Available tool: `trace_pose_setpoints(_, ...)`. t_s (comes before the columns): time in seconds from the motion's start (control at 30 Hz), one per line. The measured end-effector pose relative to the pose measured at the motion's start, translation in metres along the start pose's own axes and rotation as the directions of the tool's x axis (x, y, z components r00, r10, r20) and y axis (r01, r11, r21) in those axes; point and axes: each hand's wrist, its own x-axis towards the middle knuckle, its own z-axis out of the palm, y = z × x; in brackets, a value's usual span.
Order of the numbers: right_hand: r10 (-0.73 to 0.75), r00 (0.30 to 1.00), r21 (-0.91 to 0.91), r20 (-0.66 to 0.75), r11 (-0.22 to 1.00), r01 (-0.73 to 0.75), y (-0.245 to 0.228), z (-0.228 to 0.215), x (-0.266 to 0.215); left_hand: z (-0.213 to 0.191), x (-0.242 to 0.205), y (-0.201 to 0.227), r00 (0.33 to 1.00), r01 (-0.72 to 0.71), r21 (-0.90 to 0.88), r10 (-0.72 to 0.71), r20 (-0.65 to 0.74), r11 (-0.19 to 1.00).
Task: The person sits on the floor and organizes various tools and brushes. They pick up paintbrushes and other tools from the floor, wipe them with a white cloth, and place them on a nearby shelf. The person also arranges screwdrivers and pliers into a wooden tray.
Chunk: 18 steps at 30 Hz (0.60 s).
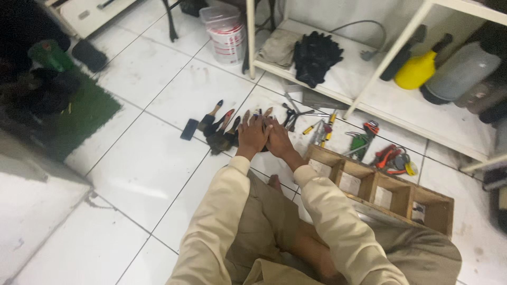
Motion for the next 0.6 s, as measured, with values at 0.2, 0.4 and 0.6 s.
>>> trace_pose_setpoints(0.2, -0.073, 0.997, -0.002, 0.0, 0.997, 0.073, -0.028, 0.015, 0.038, 0.005, 0.023, -0.051, 0.999, 0.052, 0.048, -0.052, -0.006, 0.997)
trace_pose_setpoints(0.4, -0.174, 0.985, -0.045, 0.0, 0.984, 0.174, -0.052, 0.025, 0.064, -0.006, 0.026, -0.091, 0.996, 0.082, -0.056, -0.084, -0.03, 0.995)
trace_pose_setpoints(0.6, -0.222, 0.972, -0.075, 0.077, 0.971, 0.228, -0.092, 0.044, 0.088, -0.005, 0.02, -0.138, 0.986, 0.165, -0.108, -0.164, 0.015, 0.98)
